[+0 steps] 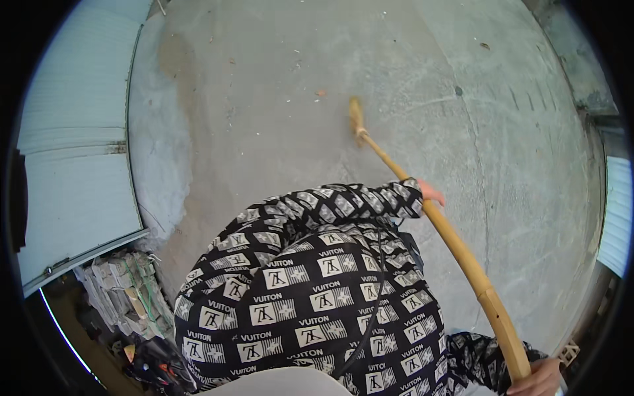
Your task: The person sweeps the wooden floor with a broom, walks outside, and sweeps the outdoor concrete ground using the broom.
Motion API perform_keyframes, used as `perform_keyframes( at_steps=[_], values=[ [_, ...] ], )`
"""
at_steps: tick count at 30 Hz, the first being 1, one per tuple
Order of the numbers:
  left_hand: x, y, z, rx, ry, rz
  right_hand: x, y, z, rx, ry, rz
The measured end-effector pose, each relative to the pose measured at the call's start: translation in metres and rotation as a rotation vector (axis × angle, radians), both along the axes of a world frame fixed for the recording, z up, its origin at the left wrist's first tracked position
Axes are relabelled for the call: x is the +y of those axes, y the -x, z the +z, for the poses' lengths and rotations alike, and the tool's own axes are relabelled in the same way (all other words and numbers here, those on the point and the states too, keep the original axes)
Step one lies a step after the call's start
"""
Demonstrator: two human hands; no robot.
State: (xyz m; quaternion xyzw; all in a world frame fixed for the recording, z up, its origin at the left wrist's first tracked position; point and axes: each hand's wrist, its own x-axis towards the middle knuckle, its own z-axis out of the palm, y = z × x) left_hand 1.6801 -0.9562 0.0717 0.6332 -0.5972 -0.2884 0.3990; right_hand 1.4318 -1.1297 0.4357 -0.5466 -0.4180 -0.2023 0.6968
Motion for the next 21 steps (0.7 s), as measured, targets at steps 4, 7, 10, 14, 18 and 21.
perform_keyframes(
  at_steps=[4, 7, 10, 14, 18, 21],
  values=[
    [-0.041, 0.015, -0.001, 0.074, 0.239, 0.026, 0.047, -0.048, 0.053, 0.095, 0.599, 0.068],
    [-0.049, -0.001, -0.061, 0.135, 0.05, -0.028, 0.13, -0.116, -0.004, 0.169, 0.537, -0.356],
    [0.002, 0.004, -0.055, 0.12, 0.124, 0.159, 0.084, -0.12, -0.031, -0.098, 0.38, -0.011],
    [0.052, -0.026, -0.069, 0.069, -0.153, 0.307, 0.017, -0.114, -0.095, -0.046, 0.045, 0.003],
    [0.151, -0.049, -0.117, -0.119, -0.571, 0.511, 0.032, -0.126, -0.2, 0.46, -0.241, -0.255],
    [0.161, -0.047, -0.095, -0.221, -0.744, 0.622, 0.018, -0.125, -0.221, 0.562, -0.272, -0.331]
  ],
)
